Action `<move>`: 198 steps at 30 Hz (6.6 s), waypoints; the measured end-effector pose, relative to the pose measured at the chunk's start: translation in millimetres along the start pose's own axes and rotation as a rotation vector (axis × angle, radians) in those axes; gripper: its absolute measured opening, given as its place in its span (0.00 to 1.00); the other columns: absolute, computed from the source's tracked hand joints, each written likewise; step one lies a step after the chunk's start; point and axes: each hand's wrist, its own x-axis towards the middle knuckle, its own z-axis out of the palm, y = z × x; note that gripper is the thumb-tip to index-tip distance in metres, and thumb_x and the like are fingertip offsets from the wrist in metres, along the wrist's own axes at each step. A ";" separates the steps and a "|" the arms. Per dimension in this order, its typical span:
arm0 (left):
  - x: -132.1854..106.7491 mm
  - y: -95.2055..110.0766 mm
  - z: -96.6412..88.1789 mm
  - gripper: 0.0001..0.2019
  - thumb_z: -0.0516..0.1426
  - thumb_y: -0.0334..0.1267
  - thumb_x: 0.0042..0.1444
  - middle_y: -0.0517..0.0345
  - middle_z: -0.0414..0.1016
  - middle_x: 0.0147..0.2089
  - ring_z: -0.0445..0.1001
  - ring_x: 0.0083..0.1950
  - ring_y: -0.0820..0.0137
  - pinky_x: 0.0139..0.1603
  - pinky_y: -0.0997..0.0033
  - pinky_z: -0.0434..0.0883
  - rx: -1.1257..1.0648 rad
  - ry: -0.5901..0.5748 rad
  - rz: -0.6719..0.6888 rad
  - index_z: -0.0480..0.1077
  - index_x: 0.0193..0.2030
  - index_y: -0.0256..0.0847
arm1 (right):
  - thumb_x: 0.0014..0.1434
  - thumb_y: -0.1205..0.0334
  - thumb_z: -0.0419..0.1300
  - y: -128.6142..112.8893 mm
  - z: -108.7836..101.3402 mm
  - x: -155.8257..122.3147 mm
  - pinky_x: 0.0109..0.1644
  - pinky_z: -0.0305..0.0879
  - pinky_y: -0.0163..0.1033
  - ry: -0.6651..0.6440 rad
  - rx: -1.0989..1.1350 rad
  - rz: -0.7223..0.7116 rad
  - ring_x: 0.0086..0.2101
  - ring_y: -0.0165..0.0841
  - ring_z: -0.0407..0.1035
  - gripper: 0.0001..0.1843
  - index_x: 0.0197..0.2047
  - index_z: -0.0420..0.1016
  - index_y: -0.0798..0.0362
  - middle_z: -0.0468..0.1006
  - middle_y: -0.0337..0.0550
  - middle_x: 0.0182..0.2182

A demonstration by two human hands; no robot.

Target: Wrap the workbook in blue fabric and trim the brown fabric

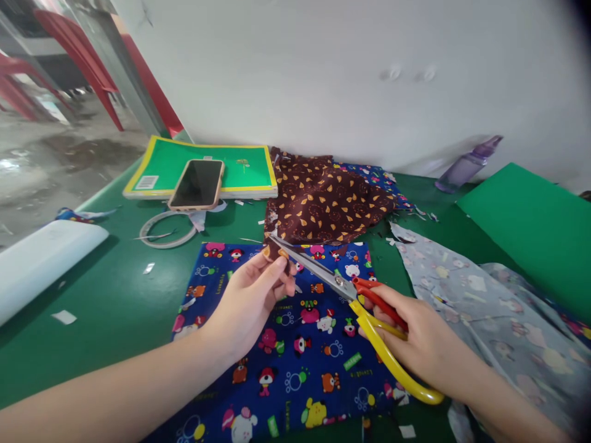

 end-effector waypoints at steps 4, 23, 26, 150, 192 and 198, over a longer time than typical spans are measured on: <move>0.5 -1.1 -1.4 0.06 0.61 0.34 0.54 0.63 0.68 0.28 0.66 0.26 0.80 0.28 0.80 0.66 0.003 0.019 -0.004 0.68 0.31 0.36 | 0.59 0.57 0.55 -1.9 -1.0 0.5 0.43 0.70 0.37 0.027 -0.021 -0.014 0.46 0.38 0.72 0.21 0.56 0.65 0.48 0.76 0.45 0.48; -1.1 -2.4 -3.3 0.04 0.60 0.33 0.55 0.62 0.69 0.29 0.68 0.27 0.78 0.31 0.78 0.66 0.041 0.011 -0.002 0.69 0.31 0.37 | 0.54 0.57 0.61 9.3 0.1 8.3 0.52 0.69 0.43 0.394 0.333 0.115 0.44 0.38 0.71 0.27 0.57 0.63 0.48 0.74 0.44 0.42; -1.6 -1.6 -2.2 0.05 0.59 0.34 0.55 0.62 0.69 0.29 0.67 0.27 0.79 0.30 0.78 0.66 0.040 0.011 0.000 0.69 0.31 0.36 | 0.53 0.58 0.61 7.9 -2.0 7.9 0.48 0.71 0.42 0.367 0.337 0.118 0.38 0.36 0.72 0.23 0.53 0.65 0.49 0.73 0.41 0.36; 0.2 -10.3 -7.3 0.04 0.65 0.35 0.50 0.63 0.76 0.32 0.73 0.36 0.78 0.39 0.80 0.70 0.010 -0.042 0.012 0.76 0.33 0.41 | 0.48 0.57 0.62 -20.8 14.6 -1.2 0.28 0.61 0.34 0.060 -0.028 0.039 0.25 0.29 0.60 0.16 0.41 0.66 0.50 0.64 0.33 0.25; -1.5 -4.0 1.7 0.06 0.66 0.37 0.47 0.62 0.72 0.28 0.64 0.29 0.78 0.33 0.79 0.65 0.078 -0.013 0.020 0.75 0.30 0.39 | 0.49 0.56 0.62 -19.8 13.4 -0.9 0.28 0.62 0.33 0.077 -0.026 0.014 0.25 0.29 0.61 0.11 0.31 0.64 0.51 0.66 0.35 0.25; -1.6 -3.5 1.2 0.06 0.66 0.37 0.48 0.61 0.72 0.29 0.64 0.29 0.78 0.33 0.77 0.64 0.083 -0.010 0.022 0.74 0.30 0.38 | 0.48 0.58 0.62 -18.4 11.5 0.2 0.26 0.63 0.33 0.100 -0.067 -0.026 0.25 0.30 0.63 0.14 0.39 0.70 0.52 0.69 0.35 0.24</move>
